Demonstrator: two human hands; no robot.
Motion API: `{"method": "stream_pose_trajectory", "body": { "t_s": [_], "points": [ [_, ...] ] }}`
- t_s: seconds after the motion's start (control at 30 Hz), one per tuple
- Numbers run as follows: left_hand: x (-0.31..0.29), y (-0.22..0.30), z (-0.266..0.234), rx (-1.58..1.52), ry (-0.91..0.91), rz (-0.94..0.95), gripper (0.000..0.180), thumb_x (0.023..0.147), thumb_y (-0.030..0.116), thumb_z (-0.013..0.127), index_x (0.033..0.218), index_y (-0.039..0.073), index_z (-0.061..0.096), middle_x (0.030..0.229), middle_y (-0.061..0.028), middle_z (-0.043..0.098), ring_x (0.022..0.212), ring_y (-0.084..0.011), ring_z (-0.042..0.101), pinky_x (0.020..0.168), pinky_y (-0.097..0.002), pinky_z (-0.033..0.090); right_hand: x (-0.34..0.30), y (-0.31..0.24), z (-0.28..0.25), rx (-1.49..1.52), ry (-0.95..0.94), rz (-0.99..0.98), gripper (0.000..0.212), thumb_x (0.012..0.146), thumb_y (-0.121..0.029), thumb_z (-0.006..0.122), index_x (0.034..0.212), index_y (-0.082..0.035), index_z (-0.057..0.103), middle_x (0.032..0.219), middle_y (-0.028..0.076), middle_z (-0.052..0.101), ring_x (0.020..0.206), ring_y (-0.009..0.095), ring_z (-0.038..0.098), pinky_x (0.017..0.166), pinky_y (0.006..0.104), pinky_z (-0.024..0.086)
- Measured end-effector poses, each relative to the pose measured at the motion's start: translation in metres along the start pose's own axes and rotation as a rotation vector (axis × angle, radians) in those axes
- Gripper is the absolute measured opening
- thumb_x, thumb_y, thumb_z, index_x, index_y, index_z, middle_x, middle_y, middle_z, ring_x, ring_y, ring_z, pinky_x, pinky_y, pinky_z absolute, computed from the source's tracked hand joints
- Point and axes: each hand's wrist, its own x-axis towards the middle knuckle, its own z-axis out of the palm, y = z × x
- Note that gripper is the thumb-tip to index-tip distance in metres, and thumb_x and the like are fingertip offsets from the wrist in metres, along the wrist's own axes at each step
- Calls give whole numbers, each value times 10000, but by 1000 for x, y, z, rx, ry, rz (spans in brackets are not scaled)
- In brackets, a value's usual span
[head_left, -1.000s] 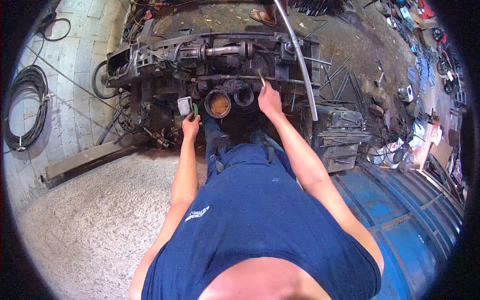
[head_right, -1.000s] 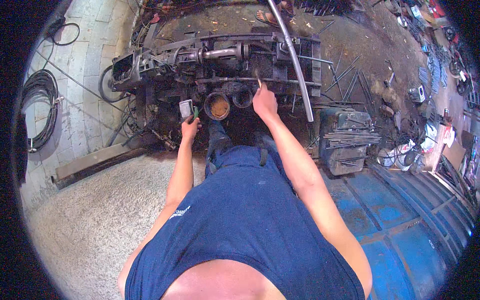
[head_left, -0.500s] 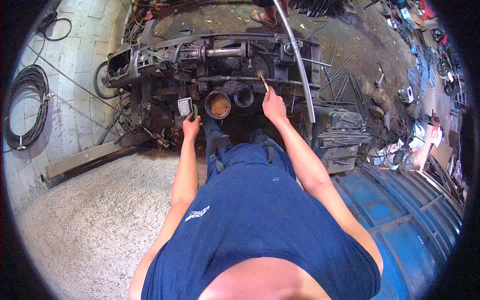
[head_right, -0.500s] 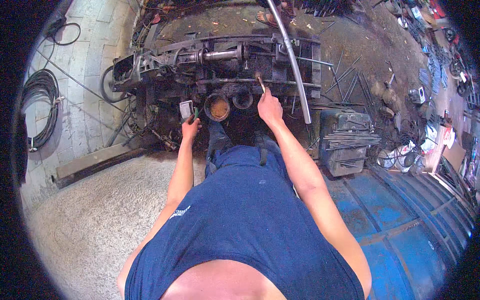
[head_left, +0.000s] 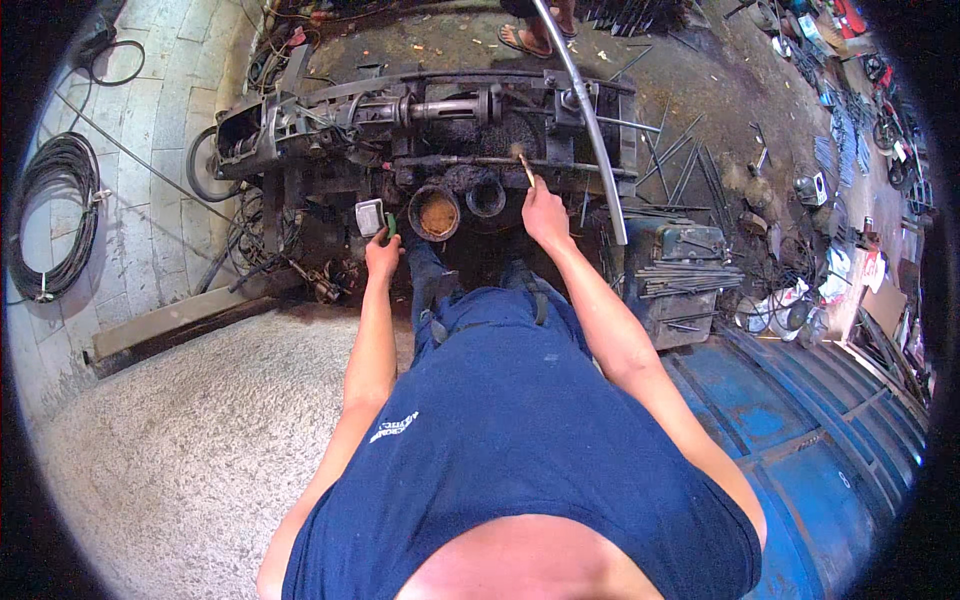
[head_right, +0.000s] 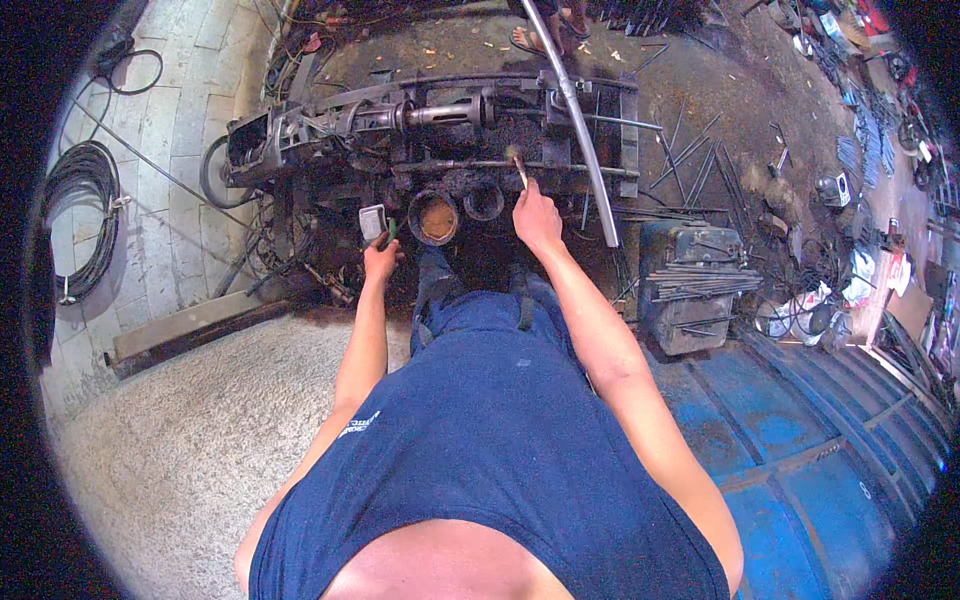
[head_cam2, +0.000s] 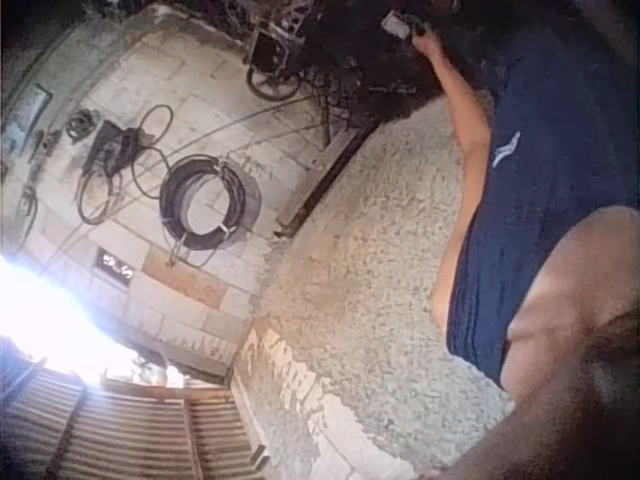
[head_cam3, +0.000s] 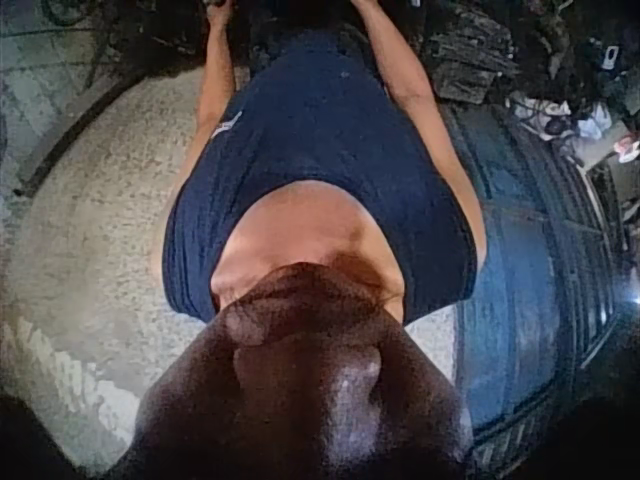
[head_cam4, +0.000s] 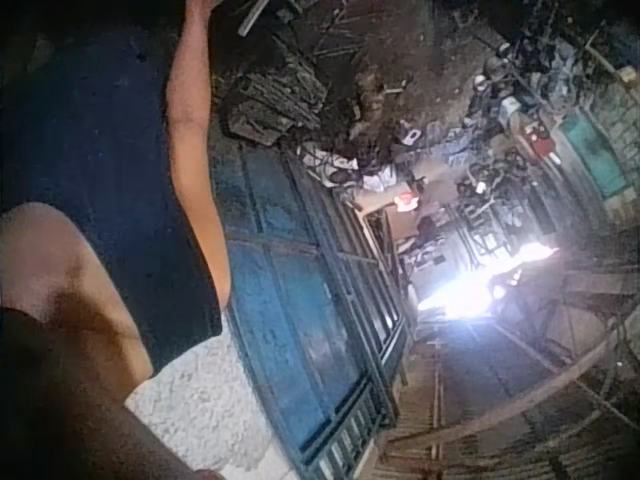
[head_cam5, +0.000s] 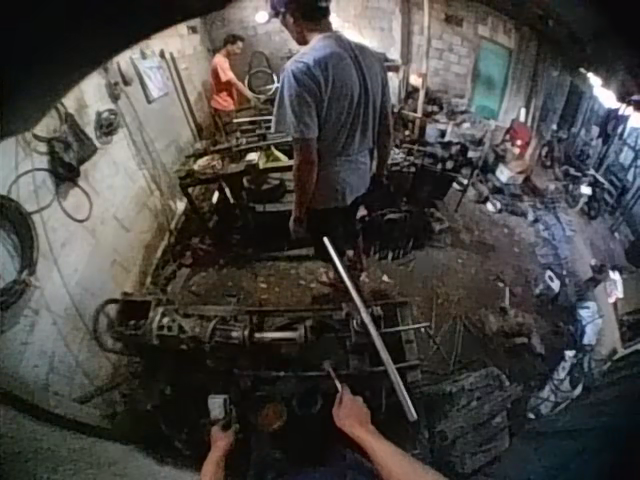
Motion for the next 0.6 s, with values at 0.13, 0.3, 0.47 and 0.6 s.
{"method": "stream_pose_trajectory", "body": {
  "t_s": [0.13, 0.3, 0.47, 0.6],
  "points": [
    [0, 0, 1, -15, -16, 4, 497, 837, 173, 636, 1280, -21, 523, 992, -152, 676, 684, -156, 678, 677, -290, 515, 5, 2, 8, 55, 25, -51, 376, 947, -235, 395, 1265, -46, 464, 914, 304, 627, 865, 492, 598, 770, 579, 464],
    [-6, 7, 2, -27, 1, -17, 486, 841, 161, 630, 1279, -20, 524, 979, -151, 675, 678, -155, 676, 674, -292, 518, 16, -31, 3, 231, 124, -96, 344, 948, -209, 389, 1228, -28, 476, 936, 316, 610, 882, 505, 568, 778, 581, 430],
    [-7, 7, 1, -94, 11, -17, 469, 842, 131, 625, 1276, -19, 528, 964, -142, 675, 668, -153, 667, 661, -277, 510, 46, -71, 2, 365, 315, -164, 327, 940, -201, 394, 1197, -20, 484, 1038, 297, 595, 970, 485, 556, 825, 550, 432],
    [-10, 12, 1, -66, -5, -5, 467, 840, 121, 625, 1268, -38, 527, 960, -130, 675, 663, -147, 661, 655, -275, 505, 61, -66, 16, 341, 222, 19, 312, 930, -207, 395, 1134, -17, 536, 1049, 280, 602, 1015, 456, 558, 867, 518, 436]
  ]
}}
